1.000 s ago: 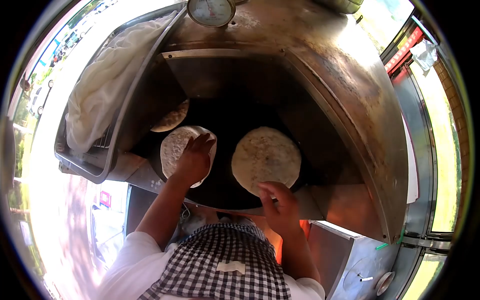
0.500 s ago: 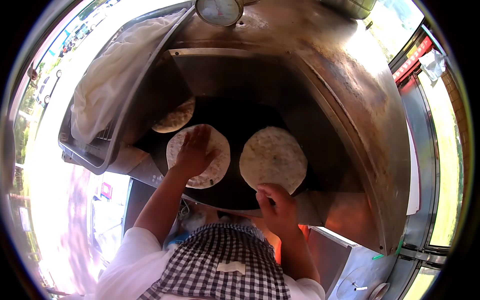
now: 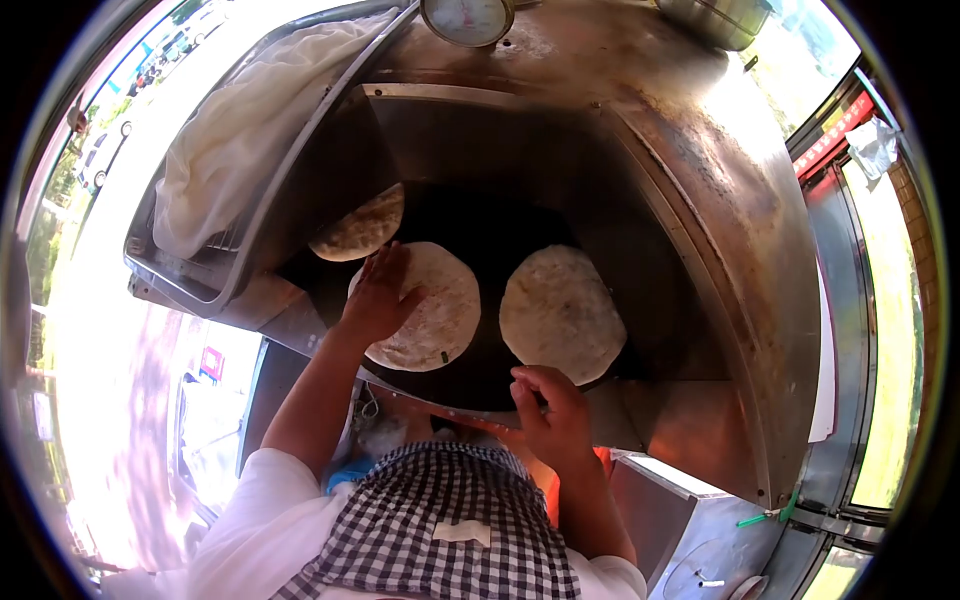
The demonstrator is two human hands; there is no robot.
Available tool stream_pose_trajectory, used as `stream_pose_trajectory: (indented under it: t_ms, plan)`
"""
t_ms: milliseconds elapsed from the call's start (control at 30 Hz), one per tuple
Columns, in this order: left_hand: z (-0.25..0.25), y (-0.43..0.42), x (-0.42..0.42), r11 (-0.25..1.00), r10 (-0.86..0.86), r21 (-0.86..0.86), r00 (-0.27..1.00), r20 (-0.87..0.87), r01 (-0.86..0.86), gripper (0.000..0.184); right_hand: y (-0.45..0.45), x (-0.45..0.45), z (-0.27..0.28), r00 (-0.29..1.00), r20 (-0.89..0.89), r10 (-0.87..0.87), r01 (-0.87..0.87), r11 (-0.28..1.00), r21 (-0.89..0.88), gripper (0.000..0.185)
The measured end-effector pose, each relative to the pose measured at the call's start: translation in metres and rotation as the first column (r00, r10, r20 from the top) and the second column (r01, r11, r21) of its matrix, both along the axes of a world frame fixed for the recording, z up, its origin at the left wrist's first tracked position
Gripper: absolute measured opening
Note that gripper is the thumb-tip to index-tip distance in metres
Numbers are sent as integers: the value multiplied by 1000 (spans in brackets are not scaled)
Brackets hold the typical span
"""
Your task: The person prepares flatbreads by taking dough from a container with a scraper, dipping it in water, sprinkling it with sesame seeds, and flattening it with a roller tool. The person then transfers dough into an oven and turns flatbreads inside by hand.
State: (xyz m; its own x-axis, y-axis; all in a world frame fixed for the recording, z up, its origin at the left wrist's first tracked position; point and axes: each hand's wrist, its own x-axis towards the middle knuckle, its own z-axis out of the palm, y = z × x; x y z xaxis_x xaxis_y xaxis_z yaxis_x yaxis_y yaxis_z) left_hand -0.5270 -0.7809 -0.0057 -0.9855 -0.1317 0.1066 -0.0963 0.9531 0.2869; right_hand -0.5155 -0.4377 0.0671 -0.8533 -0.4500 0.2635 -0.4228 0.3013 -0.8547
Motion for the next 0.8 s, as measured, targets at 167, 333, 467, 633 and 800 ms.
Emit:
stream_pose_trajectory:
  t_ms: [167, 333, 467, 633, 800]
  plan:
    - [13, -2, 16, 988, 6, 153, 985, -170, 21, 67, -5, 5, -3, 1000, -12, 18, -18, 1000, 9, 17]
    - [19, -11, 63, 992, -46, 116, 997, -65, 53, 73, -6, 11, -2, 1000, -16, 14, -13, 999, 38, 17]
    - [23, -3, 98, 995, -98, -14, 983, 156, 101, 84, -8, 17, -6, 1000, 4, 20, -20, 999, 32, 17]
    - [18, -1, 121, 989, -129, -50, 977, 170, 140, 95, -15, 21, -2, 999, 6, 51, -52, 998, 23, 17]
    - [26, 2, 127, 982, -159, -91, 982, 103, 168, 101, -19, 22, -2, 996, 4, 84, -84, 996, 14, 17]
